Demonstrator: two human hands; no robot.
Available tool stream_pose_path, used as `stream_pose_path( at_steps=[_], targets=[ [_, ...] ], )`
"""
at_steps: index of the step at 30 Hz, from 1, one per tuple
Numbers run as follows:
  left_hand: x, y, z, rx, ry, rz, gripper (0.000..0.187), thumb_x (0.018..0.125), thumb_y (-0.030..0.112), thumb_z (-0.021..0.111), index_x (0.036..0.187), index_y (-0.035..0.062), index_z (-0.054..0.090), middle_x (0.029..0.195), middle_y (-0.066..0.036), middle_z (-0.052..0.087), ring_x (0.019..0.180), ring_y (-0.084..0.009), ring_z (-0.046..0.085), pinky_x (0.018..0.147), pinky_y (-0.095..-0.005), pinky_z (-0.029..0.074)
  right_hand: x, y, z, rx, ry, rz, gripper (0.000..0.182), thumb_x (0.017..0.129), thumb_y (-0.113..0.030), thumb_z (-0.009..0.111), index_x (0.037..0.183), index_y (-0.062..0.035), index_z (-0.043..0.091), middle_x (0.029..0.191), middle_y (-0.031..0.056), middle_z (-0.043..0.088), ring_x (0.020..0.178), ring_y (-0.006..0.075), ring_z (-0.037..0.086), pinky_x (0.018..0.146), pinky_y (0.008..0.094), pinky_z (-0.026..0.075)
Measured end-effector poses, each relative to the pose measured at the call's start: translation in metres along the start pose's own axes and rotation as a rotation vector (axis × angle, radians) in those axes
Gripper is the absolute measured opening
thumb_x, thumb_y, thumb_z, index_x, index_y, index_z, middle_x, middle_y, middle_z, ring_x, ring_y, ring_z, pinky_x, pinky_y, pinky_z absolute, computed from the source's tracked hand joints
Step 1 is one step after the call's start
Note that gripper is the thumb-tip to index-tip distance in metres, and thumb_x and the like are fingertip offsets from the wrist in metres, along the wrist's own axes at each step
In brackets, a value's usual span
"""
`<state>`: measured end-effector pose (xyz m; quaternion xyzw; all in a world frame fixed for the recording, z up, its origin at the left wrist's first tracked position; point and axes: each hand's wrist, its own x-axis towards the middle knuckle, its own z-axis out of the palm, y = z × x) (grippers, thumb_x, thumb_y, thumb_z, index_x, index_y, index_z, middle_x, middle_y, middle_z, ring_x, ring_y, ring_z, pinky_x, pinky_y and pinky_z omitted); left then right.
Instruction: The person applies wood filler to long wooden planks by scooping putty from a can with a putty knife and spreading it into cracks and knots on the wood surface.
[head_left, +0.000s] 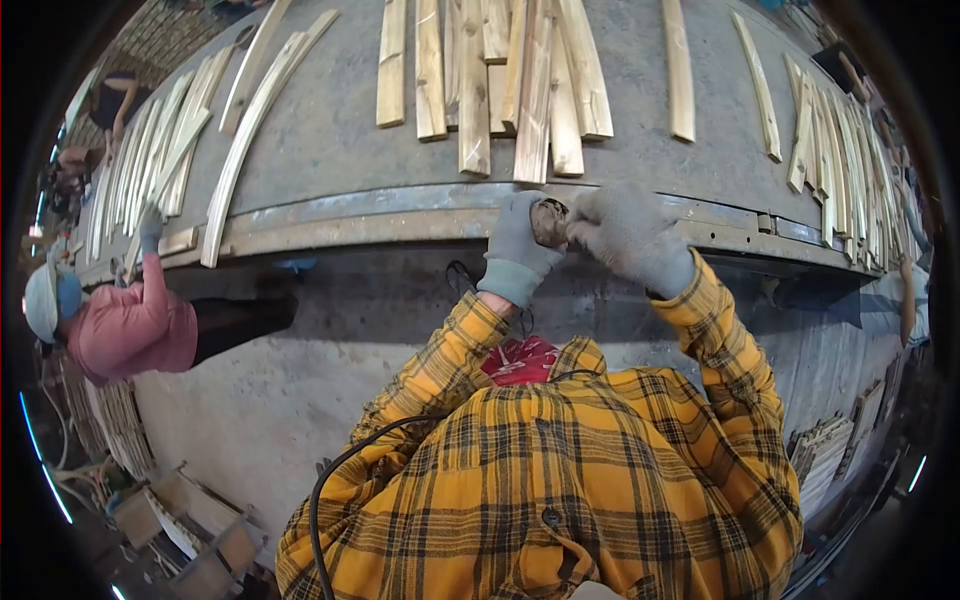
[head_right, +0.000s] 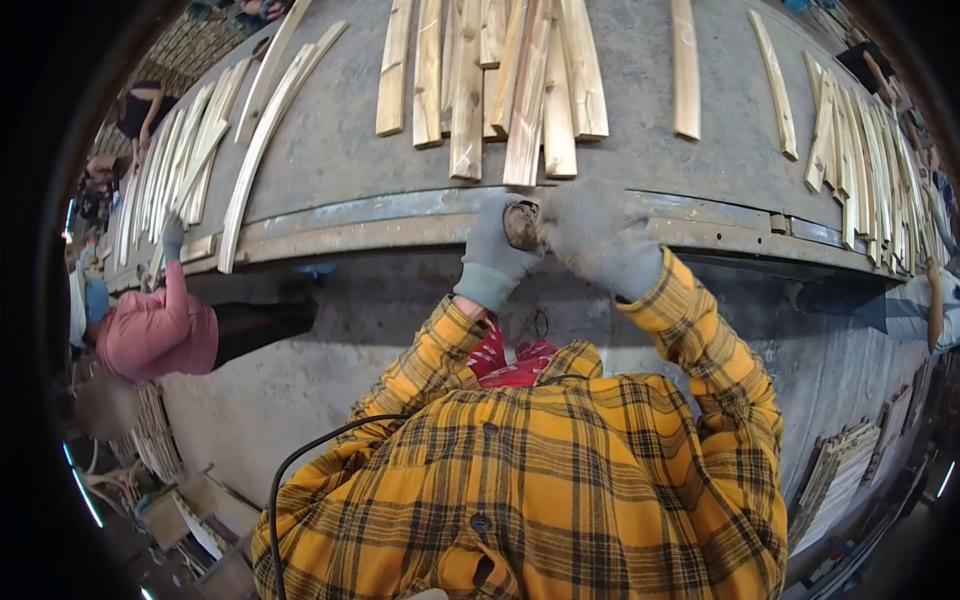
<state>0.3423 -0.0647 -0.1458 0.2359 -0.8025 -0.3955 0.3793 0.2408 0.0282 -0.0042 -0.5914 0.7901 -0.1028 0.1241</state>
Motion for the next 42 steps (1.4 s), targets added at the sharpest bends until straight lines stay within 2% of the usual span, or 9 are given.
stream_pose_path(
  at_steps=[6, 12, 15, 21, 26, 28, 30, 33, 42],
  targets=[
    [-0.031, -0.039, -0.028, -0.234, -0.098, -0.190, 0.056, 0.056, 0.018, 0.079, 0.102, 0.0064, 0.051, 0.092, -0.014, 0.057, 0.087, -0.0326, 0.057, 0.077, -0.0373, 0.047, -0.001, -0.055, 0.048, -0.467, 0.156, -0.134, 0.012, 0.075, -0.016, 0.060, 0.081, -0.0073, 0.068, 0.078, 0.0146, 0.066, 0.074, 0.0294, 0.066, 0.064, 0.0372, 0.053],
    [-0.034, -0.067, -0.064, -0.036, -0.194, -0.108, 0.059, 0.056, 0.021, 0.080, 0.105, 0.0057, 0.051, 0.101, -0.014, 0.058, 0.094, -0.0294, 0.059, 0.083, -0.0357, 0.048, 0.025, -0.076, 0.057, -0.531, -0.057, -0.360, 0.007, 0.071, -0.010, 0.059, 0.074, -0.0063, 0.064, 0.072, 0.0109, 0.062, 0.067, 0.0276, 0.066, 0.058, 0.0375, 0.053],
    [-0.034, -0.079, -0.088, -0.145, -0.245, -0.130, 0.068, 0.056, 0.027, 0.083, 0.111, 0.0085, 0.049, 0.100, -0.011, 0.062, 0.093, -0.0256, 0.061, 0.082, -0.0335, 0.048, 0.029, -0.089, 0.057, -0.534, 0.144, -0.365, 0.013, 0.072, -0.016, 0.062, 0.074, -0.0047, 0.067, 0.074, 0.0125, 0.066, 0.072, 0.0263, 0.067, 0.062, 0.0357, 0.054],
    [-0.036, -0.089, -0.140, -0.089, -0.347, -0.178, 0.070, 0.056, 0.023, 0.083, 0.114, 0.0075, 0.046, 0.100, -0.008, 0.061, 0.094, -0.0171, 0.060, 0.083, -0.0311, 0.049, 0.057, -0.157, 0.063, -0.549, -0.203, -0.253, 0.010, 0.072, -0.010, 0.060, 0.074, -0.0047, 0.068, 0.077, 0.0150, 0.066, 0.076, 0.0282, 0.067, 0.065, 0.0378, 0.054],
    [-0.031, -0.125, -0.162, -0.405, -0.298, -0.120, 0.066, 0.058, 0.017, 0.083, 0.112, 0.0060, 0.046, 0.100, -0.006, 0.060, 0.090, -0.0134, 0.058, 0.083, -0.0278, 0.049, 0.071, -0.163, 0.062, -0.529, 0.110, -0.297, 0.007, 0.071, -0.014, 0.062, 0.071, -0.0084, 0.066, 0.068, 0.0126, 0.062, 0.070, 0.0300, 0.065, 0.063, 0.0402, 0.053],
    [-0.036, -0.131, -0.172, -0.458, -0.277, -0.075, 0.065, 0.058, 0.016, 0.083, 0.110, 0.0059, 0.046, 0.099, -0.005, 0.060, 0.090, -0.0131, 0.058, 0.082, -0.0274, 0.049, 0.081, -0.184, 0.077, -0.631, 0.031, -0.244, 0.009, 0.071, -0.015, 0.062, 0.073, -0.0070, 0.067, 0.071, 0.0132, 0.064, 0.072, 0.0282, 0.067, 0.062, 0.0384, 0.053],
    [-0.039, -0.129, -0.174, -0.364, -0.155, -0.241, 0.063, 0.054, 0.019, 0.081, 0.108, 0.0073, 0.049, 0.099, -0.012, 0.059, 0.092, -0.0257, 0.060, 0.081, -0.0334, 0.049, 0.084, -0.200, 0.091, -0.666, -0.039, -0.191, 0.013, 0.071, -0.015, 0.063, 0.076, -0.0046, 0.069, 0.074, 0.0149, 0.067, 0.075, 0.0268, 0.068, 0.061, 0.0375, 0.054],
    [-0.046, -0.139, -0.163, -0.207, 0.149, -0.160, 0.060, 0.055, 0.017, 0.079, 0.107, 0.0080, 0.051, 0.100, -0.012, 0.057, 0.093, -0.0287, 0.058, 0.081, -0.0350, 0.048, 0.105, -0.209, 0.106, -0.453, -0.184, -0.019, 0.013, 0.075, -0.015, 0.059, 0.072, -0.0052, 0.067, 0.069, 0.0143, 0.063, 0.072, 0.0286, 0.066, 0.066, 0.0387, 0.053],
    [-0.044, -0.147, -0.213, -0.105, -0.057, -0.259, 0.059, 0.055, 0.021, 0.078, 0.106, 0.0068, 0.051, 0.099, -0.015, 0.059, 0.092, -0.0335, 0.059, 0.079, -0.0376, 0.049, 0.101, -0.247, 0.122, -0.651, -0.041, -0.357, 0.008, 0.072, -0.013, 0.059, 0.073, -0.0089, 0.067, 0.067, 0.0104, 0.064, 0.065, 0.0254, 0.066, 0.058, 0.0362, 0.053]
  ],
)
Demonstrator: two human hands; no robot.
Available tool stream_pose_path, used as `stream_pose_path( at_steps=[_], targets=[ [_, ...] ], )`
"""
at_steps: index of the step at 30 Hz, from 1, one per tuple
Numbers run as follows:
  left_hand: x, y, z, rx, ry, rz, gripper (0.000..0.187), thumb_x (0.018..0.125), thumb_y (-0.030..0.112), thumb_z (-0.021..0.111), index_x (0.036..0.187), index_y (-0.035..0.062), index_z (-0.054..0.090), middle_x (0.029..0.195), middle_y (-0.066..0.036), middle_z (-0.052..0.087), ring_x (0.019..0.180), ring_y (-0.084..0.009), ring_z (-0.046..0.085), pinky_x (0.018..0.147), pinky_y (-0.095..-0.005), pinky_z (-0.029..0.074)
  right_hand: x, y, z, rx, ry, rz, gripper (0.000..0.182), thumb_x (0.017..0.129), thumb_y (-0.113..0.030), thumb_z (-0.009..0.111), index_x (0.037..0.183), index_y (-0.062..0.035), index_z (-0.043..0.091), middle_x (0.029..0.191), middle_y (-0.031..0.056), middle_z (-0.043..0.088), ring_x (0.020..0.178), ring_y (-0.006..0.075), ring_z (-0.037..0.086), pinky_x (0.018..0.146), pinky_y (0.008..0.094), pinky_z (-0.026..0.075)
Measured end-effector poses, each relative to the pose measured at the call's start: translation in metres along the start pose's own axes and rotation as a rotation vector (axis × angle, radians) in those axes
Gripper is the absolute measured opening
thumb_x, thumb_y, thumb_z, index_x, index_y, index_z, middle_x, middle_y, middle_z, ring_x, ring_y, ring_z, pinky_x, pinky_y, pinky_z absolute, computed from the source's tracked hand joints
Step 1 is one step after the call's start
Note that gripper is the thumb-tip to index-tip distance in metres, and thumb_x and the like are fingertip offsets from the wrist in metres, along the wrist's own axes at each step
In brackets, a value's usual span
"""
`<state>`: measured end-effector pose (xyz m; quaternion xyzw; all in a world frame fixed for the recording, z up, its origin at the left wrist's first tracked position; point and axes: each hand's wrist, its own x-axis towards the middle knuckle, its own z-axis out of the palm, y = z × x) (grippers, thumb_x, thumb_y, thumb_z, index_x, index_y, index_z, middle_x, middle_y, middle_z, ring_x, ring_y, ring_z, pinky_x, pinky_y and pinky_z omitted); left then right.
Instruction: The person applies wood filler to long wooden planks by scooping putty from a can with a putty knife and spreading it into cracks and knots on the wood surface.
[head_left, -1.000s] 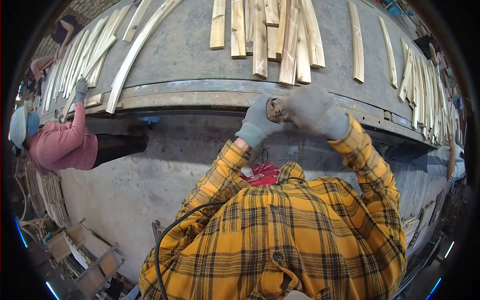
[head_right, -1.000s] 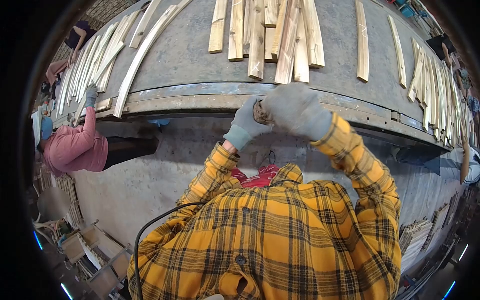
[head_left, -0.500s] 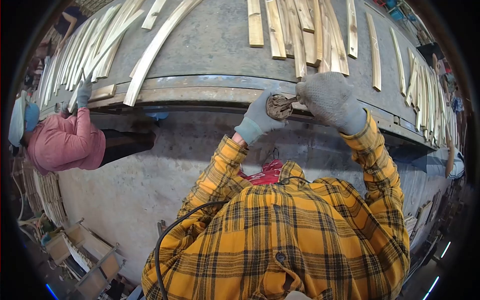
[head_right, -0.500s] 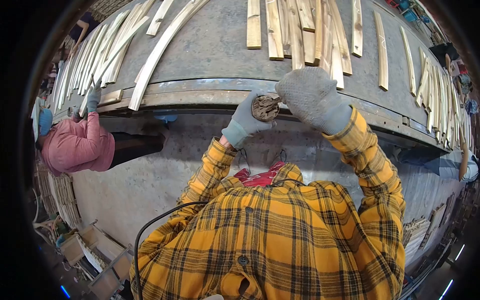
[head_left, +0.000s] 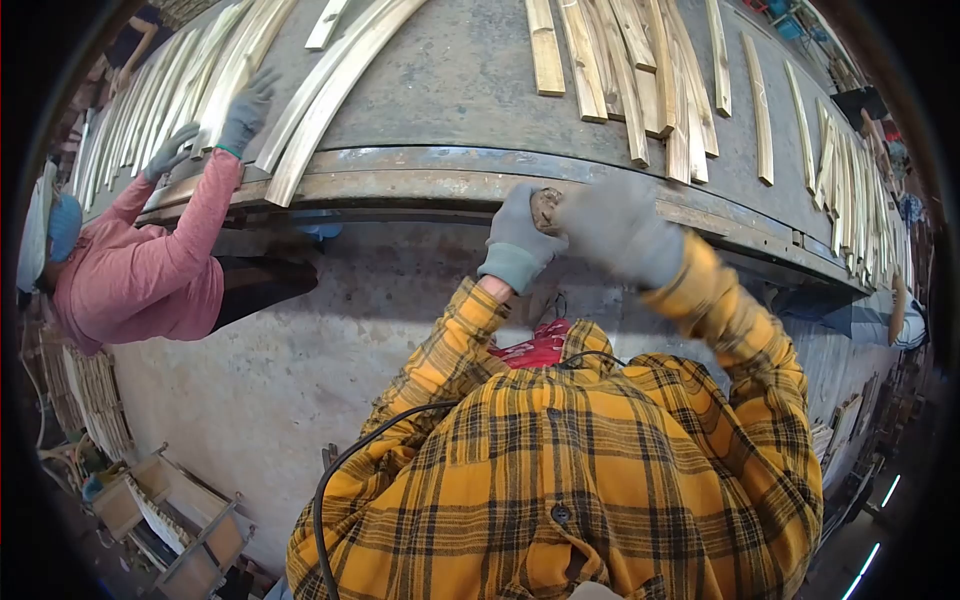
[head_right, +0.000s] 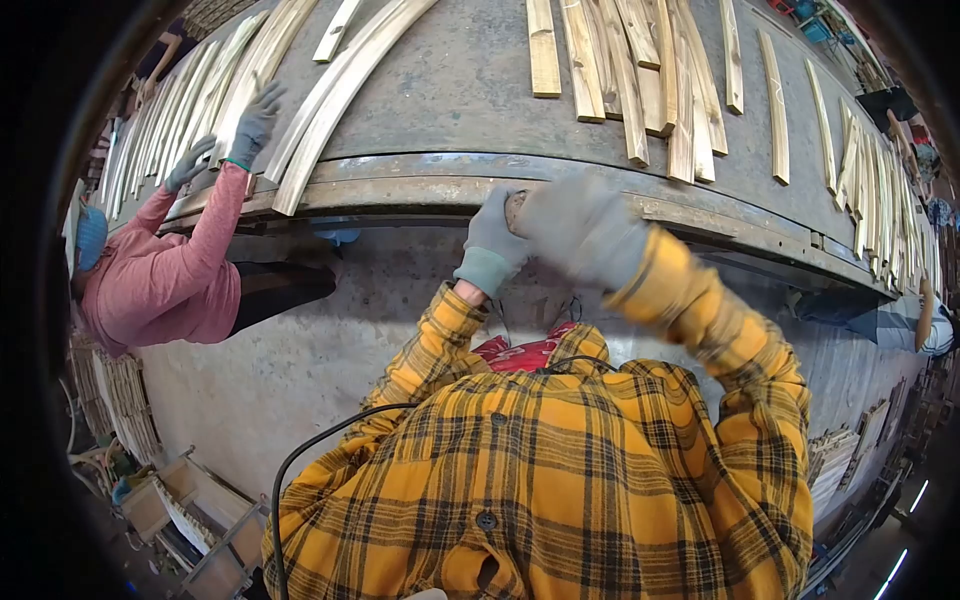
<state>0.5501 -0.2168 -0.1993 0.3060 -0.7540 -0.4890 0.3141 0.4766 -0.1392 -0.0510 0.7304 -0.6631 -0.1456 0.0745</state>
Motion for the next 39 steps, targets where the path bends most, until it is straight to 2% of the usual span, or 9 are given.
stream_pose_path(
  at_steps=[15, 17, 21, 27, 29, 30, 33, 35, 39],
  targets=[
    [0.006, -0.026, -0.050, -0.196, -0.682, 0.063, 0.074, 0.056, 0.014, 0.084, 0.119, 0.0029, 0.047, 0.102, -0.005, 0.060, 0.093, -0.0139, 0.056, 0.088, -0.0304, 0.046, 0.008, -0.001, -0.002, 0.073, -0.008, -0.166, 0.006, 0.073, -0.014, 0.060, 0.072, -0.0106, 0.065, 0.066, 0.0079, 0.062, 0.066, 0.0245, 0.066, 0.057, 0.0359, 0.052],
    [0.006, -0.030, -0.053, -0.571, -0.809, -0.011, 0.064, 0.054, 0.013, 0.083, 0.109, 0.0031, 0.052, 0.098, -0.004, 0.061, 0.089, -0.0124, 0.055, 0.083, -0.0280, 0.047, 0.013, 0.005, -0.044, 0.057, -0.220, -0.128, 0.010, 0.076, -0.013, 0.058, 0.082, -0.0112, 0.066, 0.076, 0.0115, 0.065, 0.074, 0.0276, 0.066, 0.065, 0.0377, 0.054],
    [0.016, -0.025, -0.062, -0.468, -0.892, 0.264, 0.069, 0.055, 0.006, 0.083, 0.116, 0.0032, 0.051, 0.102, -0.003, 0.060, 0.092, -0.0119, 0.056, 0.086, -0.0276, 0.048, 0.018, 0.016, -0.022, 0.010, 0.019, -0.236, 0.011, 0.075, -0.015, 0.061, 0.083, -0.0124, 0.067, 0.077, 0.0111, 0.065, 0.075, 0.0266, 0.066, 0.066, 0.0382, 0.054],
    [0.003, -0.028, -0.030, -0.385, -0.469, -0.074, 0.062, 0.057, 0.016, 0.082, 0.111, 0.0036, 0.052, 0.101, -0.005, 0.063, 0.090, -0.0157, 0.059, 0.083, -0.0302, 0.048, 0.014, -0.006, 0.019, 0.086, 0.252, 0.023, 0.010, 0.073, -0.011, 0.059, 0.078, -0.0057, 0.065, 0.071, 0.0110, 0.064, 0.070, 0.0266, 0.066, 0.057, 0.0387, 0.051],
    [-0.007, -0.027, -0.013, -0.014, -0.183, -0.161, 0.059, 0.060, 0.019, 0.078, 0.110, 0.0048, 0.050, 0.095, -0.013, 0.064, 0.090, -0.0288, 0.063, 0.080, -0.0362, 0.050, 0.028, -0.013, -0.016, 0.023, -0.275, 0.209, 0.014, 0.073, -0.008, 0.056, 0.082, -0.0029, 0.067, 0.071, 0.0138, 0.065, 0.067, 0.0271, 0.067, 0.059, 0.0389, 0.053],
    [-0.011, -0.010, -0.019, -0.013, -0.187, -0.213, 0.057, 0.061, 0.025, 0.076, 0.108, 0.0068, 0.049, 0.100, -0.016, 0.062, 0.092, -0.0365, 0.060, 0.081, -0.0407, 0.049, 0.020, -0.009, -0.012, 0.129, 0.069, 0.112, 0.014, 0.074, -0.012, 0.058, 0.080, -0.0032, 0.068, 0.066, 0.0151, 0.064, 0.063, 0.0270, 0.067, 0.059, 0.0389, 0.053],
    [-0.003, -0.028, 0.006, 0.210, -0.103, -0.091, 0.057, 0.060, 0.027, 0.076, 0.106, 0.0070, 0.049, 0.103, -0.016, 0.058, 0.093, -0.0361, 0.059, 0.080, -0.0416, 0.048, 0.031, -0.037, 0.011, 0.078, -0.161, 0.226, 0.014, 0.072, -0.015, 0.063, 0.080, -0.0042, 0.068, 0.065, 0.0152, 0.064, 0.063, 0.0265, 0.067, 0.059, 0.0375, 0.054],
    [-0.008, -0.030, -0.001, 0.118, -0.097, -0.077, 0.052, 0.062, 0.024, 0.075, 0.104, 0.0069, 0.049, 0.106, -0.016, 0.055, 0.094, -0.0373, 0.057, 0.080, -0.0422, 0.047, 0.026, -0.036, 0.017, -0.045, 0.035, 0.149, 0.016, 0.076, -0.016, 0.061, 0.081, -0.0038, 0.068, 0.066, 0.0131, 0.065, 0.063, 0.0266, 0.067, 0.058, 0.0361, 0.053],
    [-0.012, -0.036, -0.006, -0.025, -0.180, -0.104, 0.050, 0.062, 0.024, 0.076, 0.102, 0.0078, 0.052, 0.102, -0.017, 0.057, 0.096, -0.0375, 0.057, 0.079, -0.0418, 0.047, 0.022, -0.014, -0.016, 0.240, -0.214, 0.069, 0.016, 0.077, -0.014, 0.056, 0.081, -0.0031, 0.067, 0.068, 0.0120, 0.065, 0.064, 0.0278, 0.066, 0.058, 0.0368, 0.053]
  ],
)
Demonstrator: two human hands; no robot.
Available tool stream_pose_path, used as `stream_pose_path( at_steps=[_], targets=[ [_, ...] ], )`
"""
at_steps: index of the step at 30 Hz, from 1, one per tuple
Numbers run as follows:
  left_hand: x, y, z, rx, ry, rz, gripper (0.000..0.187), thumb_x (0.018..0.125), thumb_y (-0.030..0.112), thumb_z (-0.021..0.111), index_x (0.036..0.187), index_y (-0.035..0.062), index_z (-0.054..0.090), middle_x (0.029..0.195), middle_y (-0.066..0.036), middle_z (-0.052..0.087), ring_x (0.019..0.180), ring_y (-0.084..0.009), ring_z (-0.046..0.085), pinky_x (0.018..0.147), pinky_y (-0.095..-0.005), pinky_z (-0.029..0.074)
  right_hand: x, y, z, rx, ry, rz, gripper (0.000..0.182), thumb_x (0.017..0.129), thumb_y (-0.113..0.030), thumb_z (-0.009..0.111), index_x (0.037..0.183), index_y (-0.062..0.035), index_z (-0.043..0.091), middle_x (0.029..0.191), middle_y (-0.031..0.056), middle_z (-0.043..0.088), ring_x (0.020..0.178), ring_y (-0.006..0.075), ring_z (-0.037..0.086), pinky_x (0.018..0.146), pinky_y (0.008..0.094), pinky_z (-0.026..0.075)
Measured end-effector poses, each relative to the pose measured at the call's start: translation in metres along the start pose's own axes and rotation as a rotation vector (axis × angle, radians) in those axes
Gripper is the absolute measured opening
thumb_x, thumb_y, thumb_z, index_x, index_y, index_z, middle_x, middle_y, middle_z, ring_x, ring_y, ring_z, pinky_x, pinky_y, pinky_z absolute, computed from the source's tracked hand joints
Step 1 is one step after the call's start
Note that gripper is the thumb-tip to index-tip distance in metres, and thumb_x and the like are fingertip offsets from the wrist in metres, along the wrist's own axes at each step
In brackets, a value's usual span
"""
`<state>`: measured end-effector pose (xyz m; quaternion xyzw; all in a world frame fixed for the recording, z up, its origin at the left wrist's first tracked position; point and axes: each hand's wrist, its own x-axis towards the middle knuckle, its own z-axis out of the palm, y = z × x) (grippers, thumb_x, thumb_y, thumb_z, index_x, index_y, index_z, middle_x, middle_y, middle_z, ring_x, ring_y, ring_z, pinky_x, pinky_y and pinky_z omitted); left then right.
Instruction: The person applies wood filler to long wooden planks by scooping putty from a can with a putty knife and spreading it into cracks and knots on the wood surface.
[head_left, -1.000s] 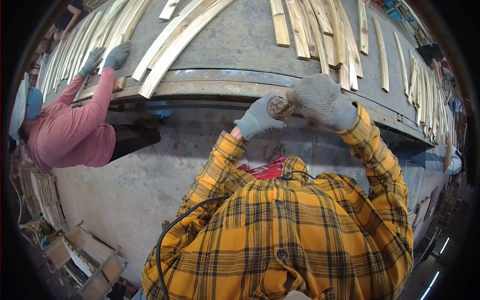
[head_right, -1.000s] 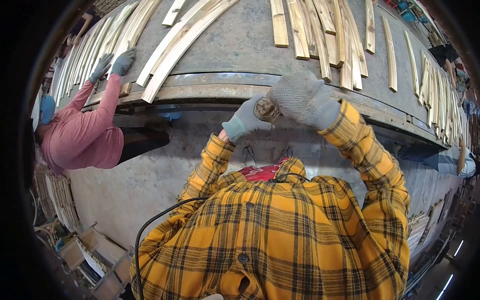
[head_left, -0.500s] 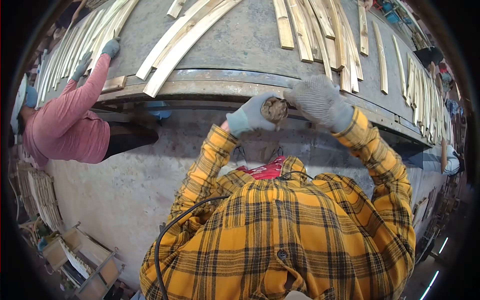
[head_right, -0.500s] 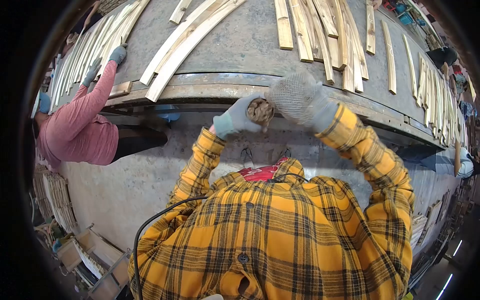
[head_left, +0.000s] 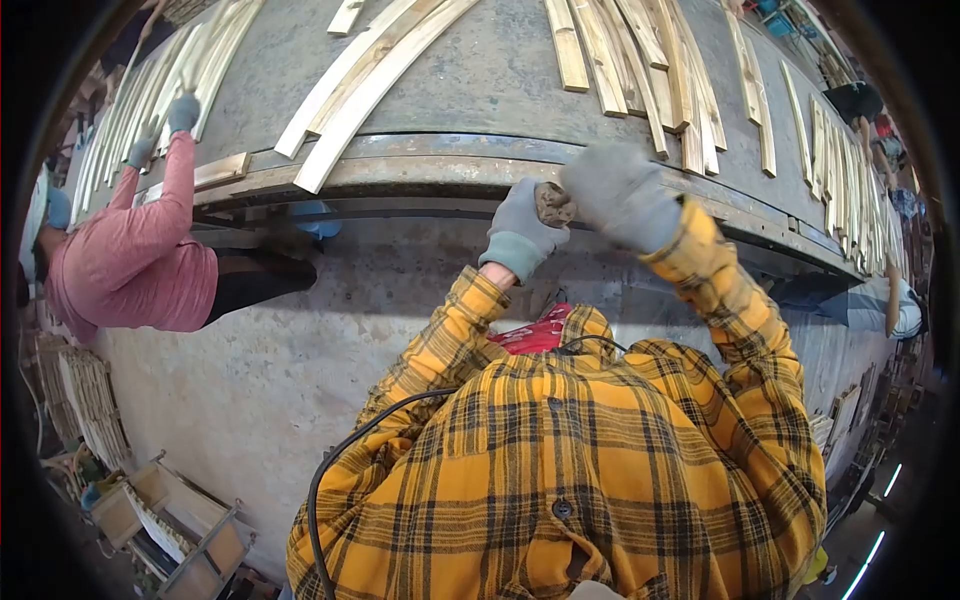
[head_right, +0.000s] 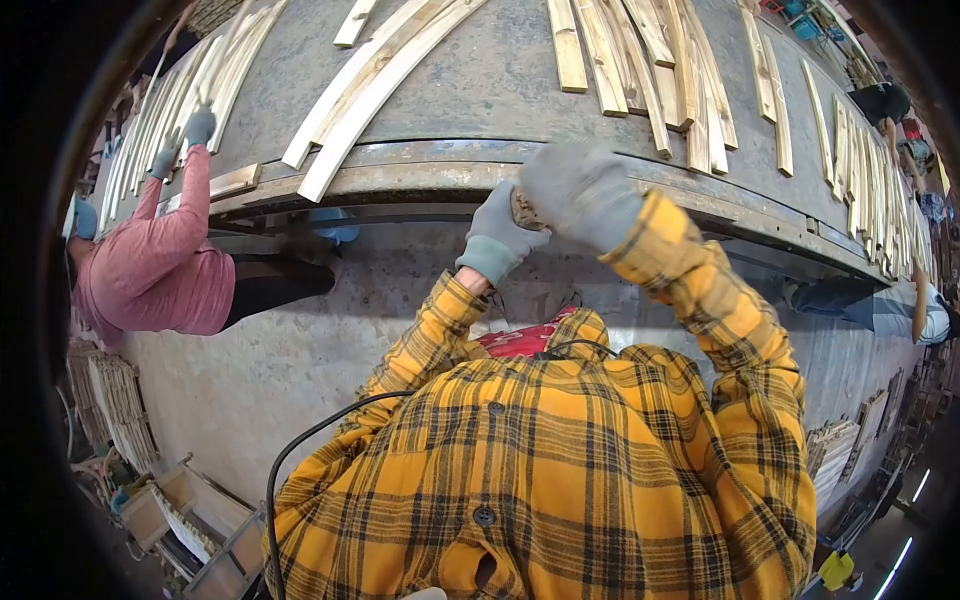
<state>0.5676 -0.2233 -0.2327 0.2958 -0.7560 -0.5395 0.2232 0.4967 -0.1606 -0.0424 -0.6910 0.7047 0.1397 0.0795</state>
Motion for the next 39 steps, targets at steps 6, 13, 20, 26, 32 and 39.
stream_pose_path(
  at_steps=[6, 13, 20, 26, 32, 39],
  targets=[
    [-0.001, 0.006, -0.013, -0.066, -0.186, 0.054, 0.059, 0.054, 0.030, 0.081, 0.103, 0.0091, 0.054, 0.095, -0.014, 0.064, 0.090, -0.0342, 0.062, 0.079, -0.0390, 0.049, 0.004, 0.019, 0.008, -0.128, -0.005, 0.106, 0.013, 0.074, -0.017, 0.059, 0.079, -0.0082, 0.067, 0.074, 0.0159, 0.064, 0.073, 0.0301, 0.065, 0.064, 0.0407, 0.051],
    [0.006, -0.012, -0.009, -0.116, -0.287, 0.110, 0.067, 0.053, 0.034, 0.083, 0.108, 0.0083, 0.053, 0.097, -0.014, 0.063, 0.092, -0.0303, 0.062, 0.081, -0.0352, 0.049, 0.002, 0.019, 0.008, 0.023, -0.054, 0.158, 0.009, 0.071, -0.014, 0.063, 0.078, -0.0101, 0.068, 0.072, 0.0141, 0.064, 0.071, 0.0305, 0.065, 0.065, 0.0393, 0.052],
    [0.012, -0.010, -0.020, -0.179, -0.508, 0.262, 0.070, 0.057, 0.013, 0.082, 0.117, 0.0018, 0.049, 0.104, -0.006, 0.059, 0.097, -0.0124, 0.054, 0.090, -0.0278, 0.043, -0.001, 0.024, 0.018, -0.041, 0.073, -0.076, 0.014, 0.070, -0.020, 0.063, 0.076, -0.0086, 0.069, 0.069, 0.0155, 0.065, 0.068, 0.0271, 0.067, 0.061, 0.0376, 0.053],
    [0.017, -0.005, -0.024, -0.172, -0.435, 0.199, 0.068, 0.055, 0.014, 0.083, 0.113, 0.0024, 0.049, 0.101, -0.006, 0.059, 0.096, -0.0123, 0.053, 0.087, -0.0285, 0.044, -0.002, -0.001, 0.015, -0.126, 0.003, 0.054, 0.018, 0.079, -0.023, 0.062, 0.078, -0.0056, 0.067, 0.072, 0.0164, 0.064, 0.075, 0.0282, 0.066, 0.066, 0.0376, 0.052],
    [0.006, 0.020, -0.017, -0.013, -0.035, 0.051, 0.068, 0.052, 0.026, 0.083, 0.107, 0.0066, 0.048, 0.096, -0.015, 0.063, 0.089, -0.0299, 0.063, 0.079, -0.0358, 0.050, 0.009, 0.022, 0.023, -0.031, 0.098, 0.302, 0.011, 0.073, -0.012, 0.059, 0.079, -0.0067, 0.066, 0.073, 0.0138, 0.064, 0.072, 0.0301, 0.065, 0.065, 0.0393, 0.051],
    [0.012, -0.004, -0.017, -0.024, -0.245, 0.080, 0.072, 0.053, 0.027, 0.083, 0.110, 0.0071, 0.044, 0.097, -0.016, 0.062, 0.089, -0.0304, 0.063, 0.080, -0.0364, 0.049, 0.001, 0.016, 0.008, -0.113, 0.006, 0.007, 0.014, 0.076, -0.017, 0.058, 0.078, -0.0076, 0.067, 0.075, 0.0149, 0.066, 0.071, 0.0281, 0.067, 0.060, 0.0397, 0.053]
  ],
)
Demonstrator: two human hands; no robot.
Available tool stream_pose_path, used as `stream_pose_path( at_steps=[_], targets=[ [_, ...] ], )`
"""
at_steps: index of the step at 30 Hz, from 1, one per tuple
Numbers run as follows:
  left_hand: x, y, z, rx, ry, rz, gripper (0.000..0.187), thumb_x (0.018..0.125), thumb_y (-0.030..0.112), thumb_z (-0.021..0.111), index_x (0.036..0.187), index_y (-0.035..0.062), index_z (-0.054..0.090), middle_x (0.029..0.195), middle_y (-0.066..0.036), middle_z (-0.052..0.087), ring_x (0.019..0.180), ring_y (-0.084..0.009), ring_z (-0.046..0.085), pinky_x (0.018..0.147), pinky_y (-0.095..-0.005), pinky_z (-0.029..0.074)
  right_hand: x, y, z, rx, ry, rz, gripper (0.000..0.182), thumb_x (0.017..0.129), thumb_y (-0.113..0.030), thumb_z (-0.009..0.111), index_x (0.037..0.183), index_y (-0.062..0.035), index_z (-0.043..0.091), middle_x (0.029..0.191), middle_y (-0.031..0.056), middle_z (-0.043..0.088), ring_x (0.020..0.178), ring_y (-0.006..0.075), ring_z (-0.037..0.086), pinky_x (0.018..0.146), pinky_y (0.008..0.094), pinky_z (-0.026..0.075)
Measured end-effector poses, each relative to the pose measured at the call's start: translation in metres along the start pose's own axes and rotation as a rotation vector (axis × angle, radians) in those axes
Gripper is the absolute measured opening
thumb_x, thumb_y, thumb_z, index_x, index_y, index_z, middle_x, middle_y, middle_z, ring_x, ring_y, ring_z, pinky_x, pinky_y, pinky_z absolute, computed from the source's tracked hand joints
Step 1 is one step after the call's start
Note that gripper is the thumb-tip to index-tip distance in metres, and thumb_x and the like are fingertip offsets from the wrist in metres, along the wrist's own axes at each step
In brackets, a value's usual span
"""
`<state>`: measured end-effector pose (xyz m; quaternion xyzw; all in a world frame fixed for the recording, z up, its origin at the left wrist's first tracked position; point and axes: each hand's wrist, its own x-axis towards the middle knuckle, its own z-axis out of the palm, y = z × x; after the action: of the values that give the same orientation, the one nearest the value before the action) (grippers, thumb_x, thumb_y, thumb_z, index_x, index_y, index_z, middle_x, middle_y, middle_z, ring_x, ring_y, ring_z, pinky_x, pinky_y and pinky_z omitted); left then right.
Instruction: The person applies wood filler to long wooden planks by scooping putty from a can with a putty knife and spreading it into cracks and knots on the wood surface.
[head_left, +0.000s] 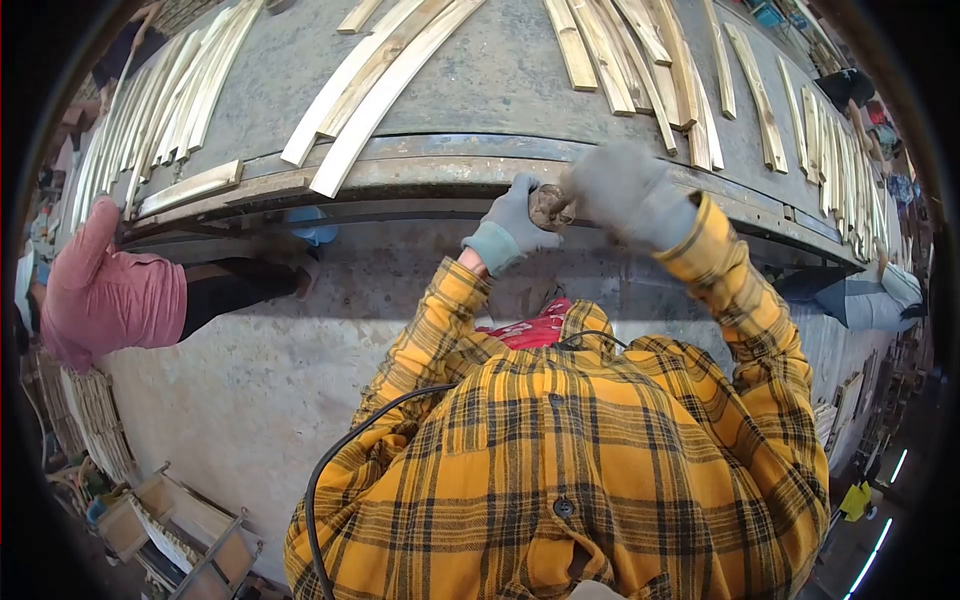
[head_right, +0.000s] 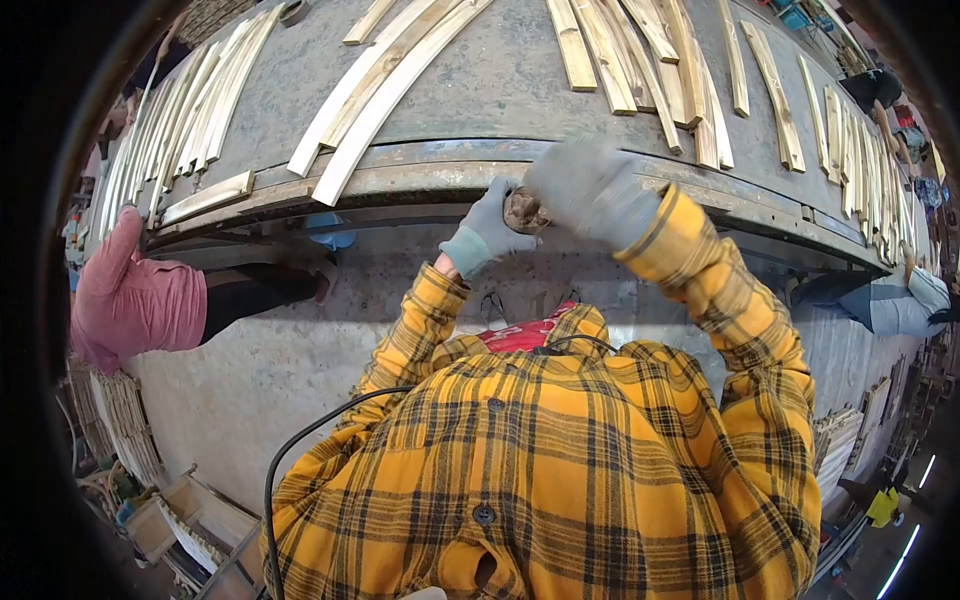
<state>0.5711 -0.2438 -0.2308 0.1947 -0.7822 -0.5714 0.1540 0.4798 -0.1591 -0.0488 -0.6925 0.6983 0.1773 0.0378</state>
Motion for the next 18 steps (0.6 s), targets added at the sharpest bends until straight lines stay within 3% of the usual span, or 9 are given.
stream_pose_path(
  at_steps=[1, 4, 7, 9, 13, 15, 16, 18],
  targets=[
    [0.000, -0.001, -0.003, -0.001, 0.001, 0.004, 0.072, 0.053, 0.027, 0.083, 0.110, 0.0071, 0.044, 0.097, -0.016, 0.062, 0.089, -0.0304, 0.063, 0.080, -0.0364, 0.049, 0.000, -0.013, 0.011, -0.035, -0.013, -0.036, 0.010, 0.074, -0.015, 0.061, 0.078, -0.0091, 0.067, 0.074, 0.0136, 0.066, 0.071, 0.0274, 0.067, 0.059, 0.0395, 0.053],
    [-0.005, -0.001, -0.019, -0.411, -0.319, 0.179, 0.062, 0.054, 0.009, 0.083, 0.107, 0.0055, 0.050, 0.099, -0.006, 0.060, 0.092, -0.0116, 0.055, 0.084, -0.0280, 0.046, -0.011, -0.013, 0.002, -0.129, 0.040, -0.115, 0.007, 0.073, -0.012, 0.064, 0.080, -0.0122, 0.064, 0.073, 0.0057, 0.063, 0.064, 0.0213, 0.064, 0.056, 0.0354, 0.051],
    [-0.003, 0.006, -0.037, -0.385, -0.444, 0.267, 0.068, 0.055, 0.010, 0.083, 0.115, 0.0033, 0.050, 0.104, -0.005, 0.059, 0.095, -0.0120, 0.053, 0.088, -0.0283, 0.045, -0.022, 0.010, -0.019, -0.197, 0.108, -0.238, 0.017, 0.074, -0.012, 0.062, 0.091, -0.0142, 0.061, 0.084, 0.0033, 0.058, 0.072, 0.0201, 0.061, 0.060, 0.0341, 0.050],
    [0.001, 0.012, -0.043, -0.359, -0.504, 0.275, 0.071, 0.055, 0.010, 0.083, 0.118, 0.0034, 0.049, 0.107, -0.005, 0.059, 0.098, -0.0125, 0.053, 0.090, -0.0288, 0.044, -0.020, 0.012, -0.021, -0.327, 0.371, -0.460, 0.021, 0.076, -0.014, 0.060, 0.097, -0.0143, 0.059, 0.086, 0.0046, 0.058, 0.078, 0.0227, 0.061, 0.062, 0.0353, 0.050],
    [0.000, 0.026, -0.046, -0.253, -0.560, 0.341, 0.073, 0.055, 0.011, 0.084, 0.119, 0.0020, 0.050, 0.110, -0.005, 0.059, 0.100, -0.0128, 0.054, 0.092, -0.0293, 0.043, -0.007, 0.014, -0.013, -0.309, 0.350, -0.511, 0.019, 0.076, -0.015, 0.061, 0.095, -0.0119, 0.062, 0.078, 0.0032, 0.061, 0.075, 0.0217, 0.064, 0.061, 0.0385, 0.054],
    [0.003, 0.020, -0.038, -0.203, -0.446, 0.372, 0.069, 0.056, 0.012, 0.084, 0.116, 0.0010, 0.051, 0.105, -0.005, 0.061, 0.095, -0.0129, 0.056, 0.089, -0.0291, 0.046, -0.002, 0.017, 0.004, -0.297, 0.151, -0.235, 0.019, 0.076, -0.015, 0.061, 0.095, -0.0100, 0.062, 0.079, 0.0074, 0.061, 0.076, 0.0248, 0.064, 0.063, 0.0399, 0.053],
    [0.003, 0.015, -0.033, -0.246, -0.321, 0.261, 0.068, 0.056, 0.013, 0.084, 0.115, 0.0009, 0.052, 0.102, -0.005, 0.062, 0.092, -0.0128, 0.056, 0.086, -0.0294, 0.047, 0.001, 0.015, 0.009, -0.298, 0.148, -0.235, 0.019, 0.076, -0.015, 0.061, 0.095, -0.0100, 0.062, 0.079, 0.0074, 0.061, 0.076, 0.0248, 0.064, 0.063, 0.0399, 0.053],
    [0.006, 0.002, -0.007, -0.279, -0.073, 0.065, 0.065, 0.057, 0.019, 0.083, 0.112, 0.0024, 0.052, 0.096, -0.007, 0.064, 0.087, -0.0174, 0.061, 0.081, -0.0306, 0.049, -0.001, 0.012, 0.017, 0.095, -0.115, 0.133, 0.019, 0.076, -0.014, 0.060, 0.093, -0.0059, 0.063, 0.083, 0.0140, 0.063, 0.077, 0.0295, 0.064, 0.061, 0.0406, 0.053]
  ],
)
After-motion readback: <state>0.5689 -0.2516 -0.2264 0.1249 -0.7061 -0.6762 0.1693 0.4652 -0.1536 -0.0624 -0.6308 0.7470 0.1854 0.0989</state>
